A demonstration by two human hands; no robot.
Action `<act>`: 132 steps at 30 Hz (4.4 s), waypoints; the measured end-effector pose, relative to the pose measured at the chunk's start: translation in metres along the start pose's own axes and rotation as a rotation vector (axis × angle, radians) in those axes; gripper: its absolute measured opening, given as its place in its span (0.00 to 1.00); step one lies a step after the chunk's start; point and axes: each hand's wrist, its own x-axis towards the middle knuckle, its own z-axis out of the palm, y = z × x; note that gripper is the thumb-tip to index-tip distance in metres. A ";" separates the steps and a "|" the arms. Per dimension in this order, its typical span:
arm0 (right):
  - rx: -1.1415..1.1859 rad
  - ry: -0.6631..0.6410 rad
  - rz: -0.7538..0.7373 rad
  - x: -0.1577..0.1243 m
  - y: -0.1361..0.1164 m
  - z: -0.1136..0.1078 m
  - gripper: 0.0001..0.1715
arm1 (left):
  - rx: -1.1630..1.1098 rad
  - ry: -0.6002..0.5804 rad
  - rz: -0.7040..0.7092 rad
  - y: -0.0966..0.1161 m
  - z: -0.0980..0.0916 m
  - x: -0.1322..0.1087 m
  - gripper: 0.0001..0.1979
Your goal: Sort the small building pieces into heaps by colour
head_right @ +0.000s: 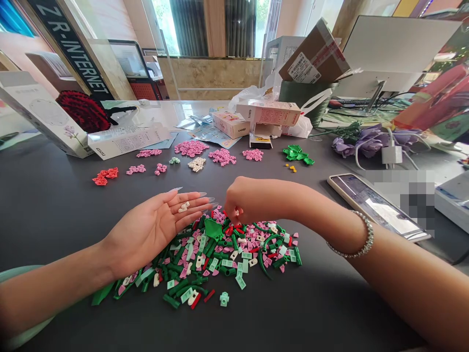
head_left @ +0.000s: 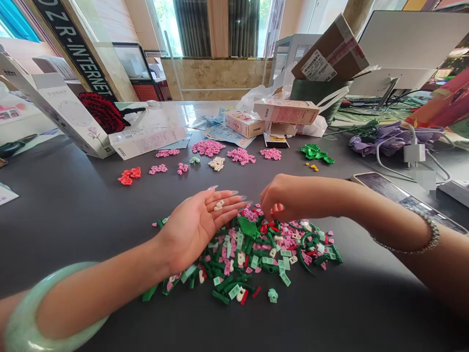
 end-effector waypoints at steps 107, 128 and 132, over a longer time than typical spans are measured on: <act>-0.069 0.048 0.888 -0.064 0.028 0.002 0.07 | 0.018 -0.065 -0.280 -0.001 0.002 -0.013 0.20; 0.300 0.264 0.392 -0.070 0.012 0.034 0.06 | 0.058 -0.178 -0.357 -0.005 -0.004 -0.008 0.25; 0.214 0.256 0.426 -0.061 0.005 0.040 0.09 | 0.070 -0.185 -0.344 -0.005 -0.004 -0.009 0.25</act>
